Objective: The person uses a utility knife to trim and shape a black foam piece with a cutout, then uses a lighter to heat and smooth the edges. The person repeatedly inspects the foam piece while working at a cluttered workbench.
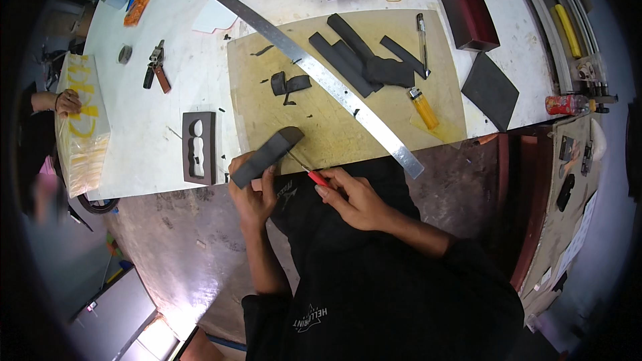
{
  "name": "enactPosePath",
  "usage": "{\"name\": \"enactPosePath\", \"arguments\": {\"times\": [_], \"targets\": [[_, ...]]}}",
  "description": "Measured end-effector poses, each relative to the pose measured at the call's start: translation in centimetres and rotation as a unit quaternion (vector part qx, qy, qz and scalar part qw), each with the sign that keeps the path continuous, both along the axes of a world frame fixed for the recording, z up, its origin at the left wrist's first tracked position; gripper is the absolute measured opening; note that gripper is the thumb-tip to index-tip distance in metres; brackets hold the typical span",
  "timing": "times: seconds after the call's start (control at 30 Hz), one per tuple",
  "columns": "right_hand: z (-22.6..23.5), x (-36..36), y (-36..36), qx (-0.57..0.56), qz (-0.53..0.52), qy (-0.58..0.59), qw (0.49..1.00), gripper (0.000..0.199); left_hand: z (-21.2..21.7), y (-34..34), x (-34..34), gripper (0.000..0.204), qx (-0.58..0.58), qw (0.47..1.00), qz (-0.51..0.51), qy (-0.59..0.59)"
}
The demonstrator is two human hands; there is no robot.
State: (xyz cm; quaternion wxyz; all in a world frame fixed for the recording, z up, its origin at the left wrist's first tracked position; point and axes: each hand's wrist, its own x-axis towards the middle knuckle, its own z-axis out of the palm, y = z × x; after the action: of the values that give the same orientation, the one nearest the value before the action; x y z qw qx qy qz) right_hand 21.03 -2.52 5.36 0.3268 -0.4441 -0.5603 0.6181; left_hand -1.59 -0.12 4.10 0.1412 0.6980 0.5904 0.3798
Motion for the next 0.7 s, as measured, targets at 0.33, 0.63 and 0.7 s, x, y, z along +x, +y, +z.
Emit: {"name": "enactPosePath", "arguments": {"times": [0.33,0.63,0.7], "targets": [[-0.1,0.1,0.4,0.003,-0.002,-0.02,1.0,0.033,-0.6,0.5,0.9,0.028,0.026,0.999,0.017,-0.026],[0.1,-0.3,1.0,-0.024,-0.008,-0.018,1.0,0.036,-0.6,0.6,1.2,0.027,0.01,0.998,0.01,-0.063],[0.0,-0.4,0.9,-0.023,-0.016,-0.008,1.0,0.035,-0.9,0.6,1.0,0.027,0.031,0.998,0.007,-0.049]]}}
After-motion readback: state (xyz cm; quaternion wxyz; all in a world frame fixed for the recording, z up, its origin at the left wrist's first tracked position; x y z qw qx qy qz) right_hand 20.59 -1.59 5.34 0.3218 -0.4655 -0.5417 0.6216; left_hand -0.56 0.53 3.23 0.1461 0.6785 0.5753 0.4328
